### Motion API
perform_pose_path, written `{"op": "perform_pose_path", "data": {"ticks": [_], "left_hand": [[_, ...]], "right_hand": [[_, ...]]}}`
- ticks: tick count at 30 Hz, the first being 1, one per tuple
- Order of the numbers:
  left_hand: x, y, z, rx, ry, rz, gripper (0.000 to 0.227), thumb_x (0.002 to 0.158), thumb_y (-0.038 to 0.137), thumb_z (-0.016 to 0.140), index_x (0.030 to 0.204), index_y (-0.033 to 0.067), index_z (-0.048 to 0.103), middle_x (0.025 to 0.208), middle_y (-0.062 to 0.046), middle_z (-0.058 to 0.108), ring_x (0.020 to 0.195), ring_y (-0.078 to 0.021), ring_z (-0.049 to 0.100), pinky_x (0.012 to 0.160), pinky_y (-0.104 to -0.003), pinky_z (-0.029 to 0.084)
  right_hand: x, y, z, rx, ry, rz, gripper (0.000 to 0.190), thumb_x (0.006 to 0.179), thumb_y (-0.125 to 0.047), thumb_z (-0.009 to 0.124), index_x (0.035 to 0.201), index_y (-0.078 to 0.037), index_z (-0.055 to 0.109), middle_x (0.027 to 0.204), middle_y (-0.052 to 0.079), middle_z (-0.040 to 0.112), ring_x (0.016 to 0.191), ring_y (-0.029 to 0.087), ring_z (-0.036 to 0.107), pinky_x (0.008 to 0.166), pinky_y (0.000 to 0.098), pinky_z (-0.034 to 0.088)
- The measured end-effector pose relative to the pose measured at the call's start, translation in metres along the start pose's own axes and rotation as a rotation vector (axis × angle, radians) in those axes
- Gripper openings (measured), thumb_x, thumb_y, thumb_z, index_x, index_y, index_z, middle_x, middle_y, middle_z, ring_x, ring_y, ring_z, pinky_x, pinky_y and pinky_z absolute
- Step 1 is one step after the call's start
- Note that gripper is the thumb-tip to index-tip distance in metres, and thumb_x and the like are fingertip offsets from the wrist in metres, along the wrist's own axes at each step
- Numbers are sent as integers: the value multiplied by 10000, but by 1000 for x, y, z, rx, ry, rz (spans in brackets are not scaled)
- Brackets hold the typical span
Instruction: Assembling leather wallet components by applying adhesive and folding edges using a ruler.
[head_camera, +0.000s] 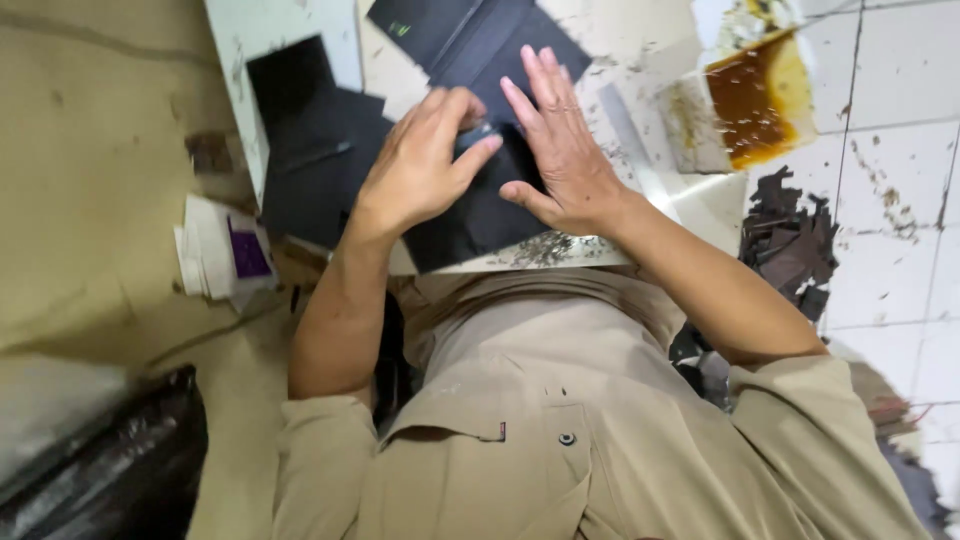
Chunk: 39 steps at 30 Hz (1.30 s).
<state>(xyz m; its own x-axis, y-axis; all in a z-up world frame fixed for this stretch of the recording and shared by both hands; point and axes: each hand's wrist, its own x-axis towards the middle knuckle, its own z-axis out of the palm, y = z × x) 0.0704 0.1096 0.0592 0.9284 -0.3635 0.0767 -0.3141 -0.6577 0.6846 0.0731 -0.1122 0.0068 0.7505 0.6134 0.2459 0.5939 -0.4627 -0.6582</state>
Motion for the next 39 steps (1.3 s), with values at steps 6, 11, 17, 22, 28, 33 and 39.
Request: {"op": "perform_pose_path", "data": {"ticks": [6, 11, 17, 22, 28, 33, 39], "left_hand": [[3, 13, -3, -36, -123, 31, 303, 850, 189, 802, 1004, -56, 713, 884, -157, 741, 685, -286, 644, 654, -369, 516], [-5, 110, -39, -127, -251, 107, 159, 811, 15, 776, 931, -35, 685, 861, -94, 681, 692, -212, 599, 649, -306, 484], [-14, 152, -6, -193, -192, 252, 310, 777, 48, 821, 1057, 6, 694, 1036, -109, 666, 901, -243, 642, 813, -341, 536], [1, 136, 50, -284, -112, 303, 427, 904, 118, 760, 1280, 4, 593, 1217, -151, 619, 1138, -294, 616, 1031, -418, 529], [15, 96, 119, -211, -190, 317, 317, 902, 53, 769, 1178, -29, 637, 1051, -140, 673, 906, -227, 629, 812, -327, 559], [17, 81, 150, -162, -70, 327, 239, 954, 60, 717, 1173, 2, 639, 940, -88, 650, 795, -192, 571, 714, -322, 504], [16, 73, 160, -164, -12, 332, 237, 935, 13, 741, 1166, -4, 689, 900, -120, 671, 823, -340, 661, 769, -450, 528]], "right_hand": [[-26, -9, -7, 94, 283, 58, 836, 1087, -454, 641, 1628, -27, 168, 1720, 204, 98, 1639, 375, 178, 1406, 555, 227], [-66, -53, -69, 253, 327, 67, 809, 924, -284, 814, 1509, -45, 309, 1499, 138, 437, 1341, 284, 501, 1180, 427, 463], [-123, -70, -146, 374, 161, -51, 163, 919, -91, 664, 1055, -2, 671, 1109, 134, 753, 915, 258, 765, 781, 349, 630], [-202, -78, -221, 153, 204, 233, 223, 885, -130, 655, 1061, -24, 741, 1103, 136, 783, 543, 129, 690, 499, 229, 570], [-288, -53, -229, -193, 428, 776, 204, 1038, 136, 727, 1227, 213, 722, 827, 240, 698, 455, 229, 524, 370, 299, 344], [-337, 46, -166, -68, 707, 1056, 157, 1143, 51, 625, 1229, 171, 680, 951, 263, 703, 703, 289, 666, 564, 361, 558], [-431, 210, -8, 144, 937, 1468, 191, 1000, -294, 759, 997, -104, 774, 772, 126, 688, 754, 297, 686, 599, 460, 455]]}}
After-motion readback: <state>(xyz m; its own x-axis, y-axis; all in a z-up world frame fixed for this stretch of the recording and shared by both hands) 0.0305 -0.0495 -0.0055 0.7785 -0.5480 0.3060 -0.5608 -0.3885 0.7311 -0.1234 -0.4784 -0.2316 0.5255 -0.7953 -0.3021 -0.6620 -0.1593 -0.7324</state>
